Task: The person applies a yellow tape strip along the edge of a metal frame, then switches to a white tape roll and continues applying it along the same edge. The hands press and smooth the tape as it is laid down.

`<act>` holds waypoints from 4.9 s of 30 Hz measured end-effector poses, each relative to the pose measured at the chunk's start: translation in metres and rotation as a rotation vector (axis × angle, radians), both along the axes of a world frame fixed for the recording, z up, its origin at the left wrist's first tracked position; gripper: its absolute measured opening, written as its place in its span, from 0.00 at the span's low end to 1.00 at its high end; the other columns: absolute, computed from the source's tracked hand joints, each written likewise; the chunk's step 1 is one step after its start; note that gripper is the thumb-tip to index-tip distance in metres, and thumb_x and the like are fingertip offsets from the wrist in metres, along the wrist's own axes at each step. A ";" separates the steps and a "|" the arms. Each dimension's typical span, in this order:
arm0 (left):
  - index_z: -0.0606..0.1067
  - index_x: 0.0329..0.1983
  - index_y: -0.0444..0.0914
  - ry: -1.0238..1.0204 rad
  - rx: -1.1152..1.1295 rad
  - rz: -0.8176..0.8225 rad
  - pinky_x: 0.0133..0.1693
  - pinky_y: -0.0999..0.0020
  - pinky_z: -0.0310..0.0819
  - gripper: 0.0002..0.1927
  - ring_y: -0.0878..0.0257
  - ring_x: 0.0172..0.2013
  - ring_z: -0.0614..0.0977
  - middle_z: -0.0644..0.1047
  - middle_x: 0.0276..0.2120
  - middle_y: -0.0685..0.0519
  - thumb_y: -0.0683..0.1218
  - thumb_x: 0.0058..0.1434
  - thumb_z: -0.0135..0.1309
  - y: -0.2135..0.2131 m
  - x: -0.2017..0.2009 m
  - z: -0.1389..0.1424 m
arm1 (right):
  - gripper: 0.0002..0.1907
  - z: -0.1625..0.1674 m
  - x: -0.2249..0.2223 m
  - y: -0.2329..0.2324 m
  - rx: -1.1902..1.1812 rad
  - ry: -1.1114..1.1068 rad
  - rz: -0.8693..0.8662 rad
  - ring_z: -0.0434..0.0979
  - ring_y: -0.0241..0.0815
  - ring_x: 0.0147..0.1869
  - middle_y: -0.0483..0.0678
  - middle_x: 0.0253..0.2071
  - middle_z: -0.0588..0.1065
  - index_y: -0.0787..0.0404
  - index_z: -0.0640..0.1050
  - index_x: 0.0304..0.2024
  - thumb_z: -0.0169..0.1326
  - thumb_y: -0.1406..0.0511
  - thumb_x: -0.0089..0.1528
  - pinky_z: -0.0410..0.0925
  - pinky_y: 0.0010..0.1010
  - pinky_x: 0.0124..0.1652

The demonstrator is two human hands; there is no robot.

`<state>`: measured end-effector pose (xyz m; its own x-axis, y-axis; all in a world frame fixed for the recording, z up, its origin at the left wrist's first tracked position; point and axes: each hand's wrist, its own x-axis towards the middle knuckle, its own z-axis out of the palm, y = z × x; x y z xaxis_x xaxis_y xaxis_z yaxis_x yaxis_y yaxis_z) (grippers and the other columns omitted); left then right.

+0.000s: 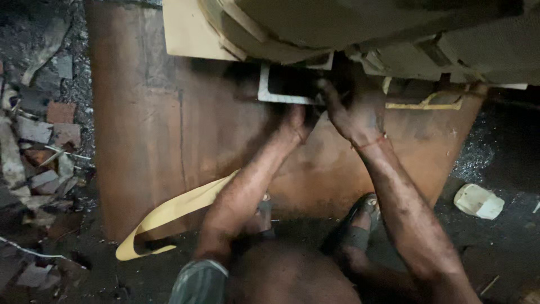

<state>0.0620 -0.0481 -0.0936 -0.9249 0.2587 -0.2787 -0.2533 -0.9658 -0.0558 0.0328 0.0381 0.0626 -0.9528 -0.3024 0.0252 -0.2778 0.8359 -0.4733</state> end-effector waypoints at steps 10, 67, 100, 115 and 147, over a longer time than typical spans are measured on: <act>0.73 0.58 0.42 0.081 -0.034 -0.011 0.55 0.66 0.71 0.19 0.65 0.49 0.77 0.77 0.47 0.58 0.41 0.62 0.52 -0.008 -0.040 0.024 | 0.27 -0.011 -0.008 -0.001 0.016 0.343 0.098 0.83 0.54 0.50 0.55 0.48 0.82 0.62 0.76 0.64 0.61 0.61 0.63 0.74 0.42 0.52; 0.72 0.58 0.35 0.123 -0.053 -0.147 0.57 0.53 0.73 0.21 0.49 0.51 0.80 0.80 0.48 0.42 0.47 0.64 0.56 0.017 0.046 0.024 | 0.34 -0.014 0.086 0.038 0.152 -0.023 0.074 0.79 0.58 0.32 0.57 0.30 0.77 0.64 0.70 0.68 0.55 0.63 0.58 0.72 0.47 0.34; 0.71 0.56 0.49 -0.268 -1.295 -0.990 0.43 0.63 0.77 0.16 0.62 0.40 0.82 0.80 0.41 0.55 0.56 0.69 0.45 -0.072 0.082 0.135 | 0.19 0.004 0.050 0.071 -0.435 0.233 0.246 0.83 0.54 0.38 0.59 0.42 0.80 0.67 0.79 0.55 0.60 0.64 0.63 0.75 0.39 0.38; 0.71 0.62 0.31 -0.252 -0.705 0.217 0.42 0.63 0.76 0.28 0.58 0.37 0.80 0.80 0.40 0.49 0.50 0.63 0.61 0.055 0.083 0.077 | 0.18 0.003 0.042 0.062 -0.228 0.012 0.437 0.82 0.51 0.37 0.56 0.39 0.79 0.63 0.74 0.58 0.58 0.62 0.68 0.74 0.36 0.36; 0.77 0.51 0.39 -0.025 0.093 0.330 0.49 0.55 0.74 0.17 0.57 0.45 0.79 0.80 0.44 0.52 0.54 0.68 0.53 0.072 -0.032 -0.015 | 0.31 -0.031 -0.027 0.055 -0.079 0.073 0.261 0.75 0.62 0.49 0.67 0.46 0.73 0.76 0.67 0.54 0.67 0.58 0.67 0.69 0.47 0.51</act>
